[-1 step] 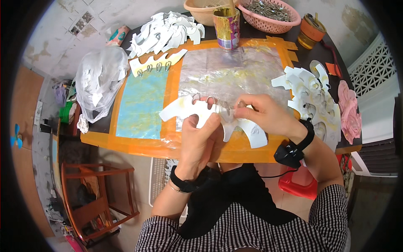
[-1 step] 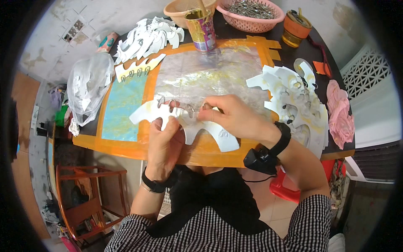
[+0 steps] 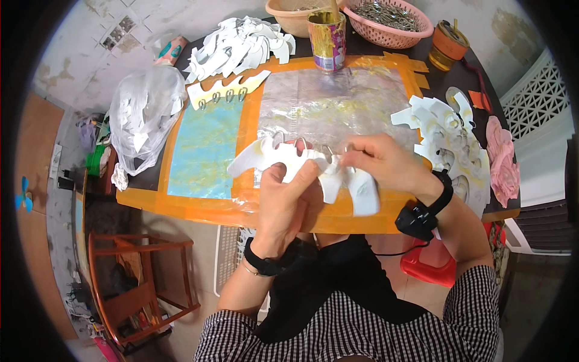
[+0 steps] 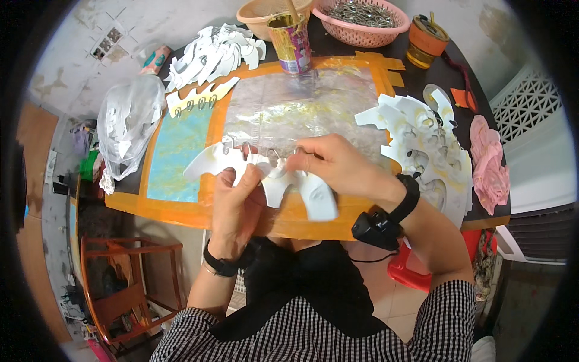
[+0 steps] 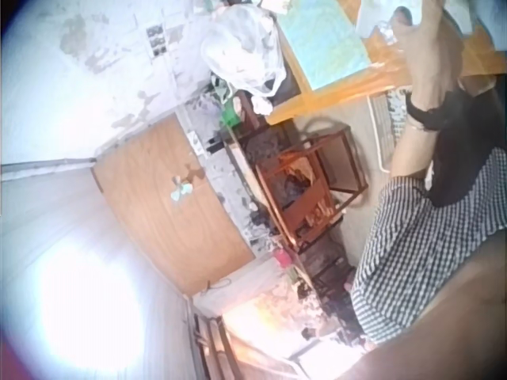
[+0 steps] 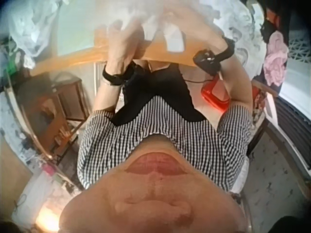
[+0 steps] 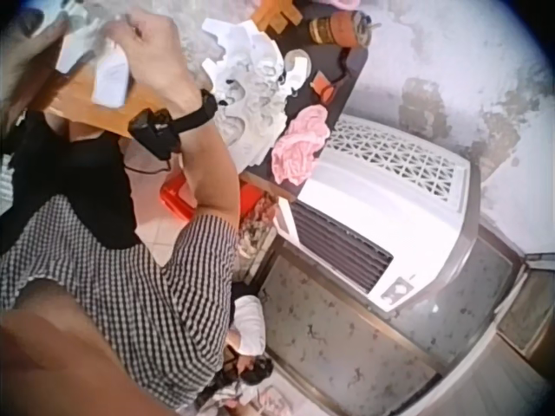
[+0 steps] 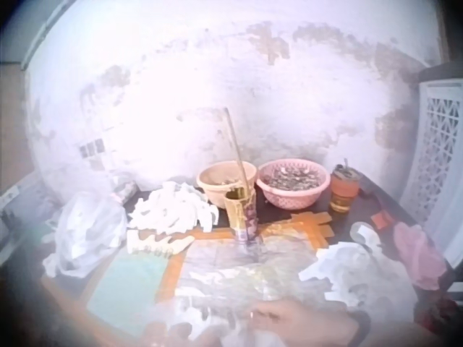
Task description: Manually attaching metal eyelets or hooks to pre-cut white shoe material pieces.
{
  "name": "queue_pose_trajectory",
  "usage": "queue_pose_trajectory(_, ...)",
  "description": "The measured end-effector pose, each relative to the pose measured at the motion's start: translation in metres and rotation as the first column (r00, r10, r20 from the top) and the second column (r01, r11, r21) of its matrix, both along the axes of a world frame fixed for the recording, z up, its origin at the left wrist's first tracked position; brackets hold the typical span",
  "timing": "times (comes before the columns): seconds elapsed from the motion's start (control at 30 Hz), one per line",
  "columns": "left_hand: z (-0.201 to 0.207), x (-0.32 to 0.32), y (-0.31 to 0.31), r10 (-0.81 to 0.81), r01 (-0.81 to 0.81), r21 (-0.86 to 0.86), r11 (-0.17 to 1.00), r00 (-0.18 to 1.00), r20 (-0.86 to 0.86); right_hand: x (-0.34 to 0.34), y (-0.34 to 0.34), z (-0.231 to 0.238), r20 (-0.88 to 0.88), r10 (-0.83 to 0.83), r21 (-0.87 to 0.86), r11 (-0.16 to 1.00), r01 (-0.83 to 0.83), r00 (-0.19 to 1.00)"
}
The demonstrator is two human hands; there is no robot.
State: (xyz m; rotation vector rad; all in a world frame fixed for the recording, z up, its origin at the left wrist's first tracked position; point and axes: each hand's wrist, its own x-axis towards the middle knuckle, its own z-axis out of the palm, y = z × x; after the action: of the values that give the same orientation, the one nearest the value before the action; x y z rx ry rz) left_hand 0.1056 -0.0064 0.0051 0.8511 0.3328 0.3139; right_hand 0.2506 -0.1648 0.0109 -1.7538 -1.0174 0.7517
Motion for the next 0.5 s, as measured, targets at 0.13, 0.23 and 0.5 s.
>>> queue_pose_trajectory(0.13,-0.004,-0.003,0.003,0.027,-0.029,0.121,0.992,0.999,0.023,-0.004,-0.004,0.014,-0.520,-0.029,0.028,0.998,0.051,0.854)
queue_pose_trajectory(0.23,-0.006,-0.006,0.002,0.039,-0.040,0.199,0.979,0.999,0.009,0.003,0.001,0.004,-0.211,0.074,0.218,0.976,-0.027,0.975)
queue_pose_trajectory(0.5,-0.014,-0.008,0.007,0.009,-0.009,0.062,0.998,1.000,-0.007,-0.003,0.003,0.004,-0.402,0.108,0.178,0.983,-0.038,0.909)
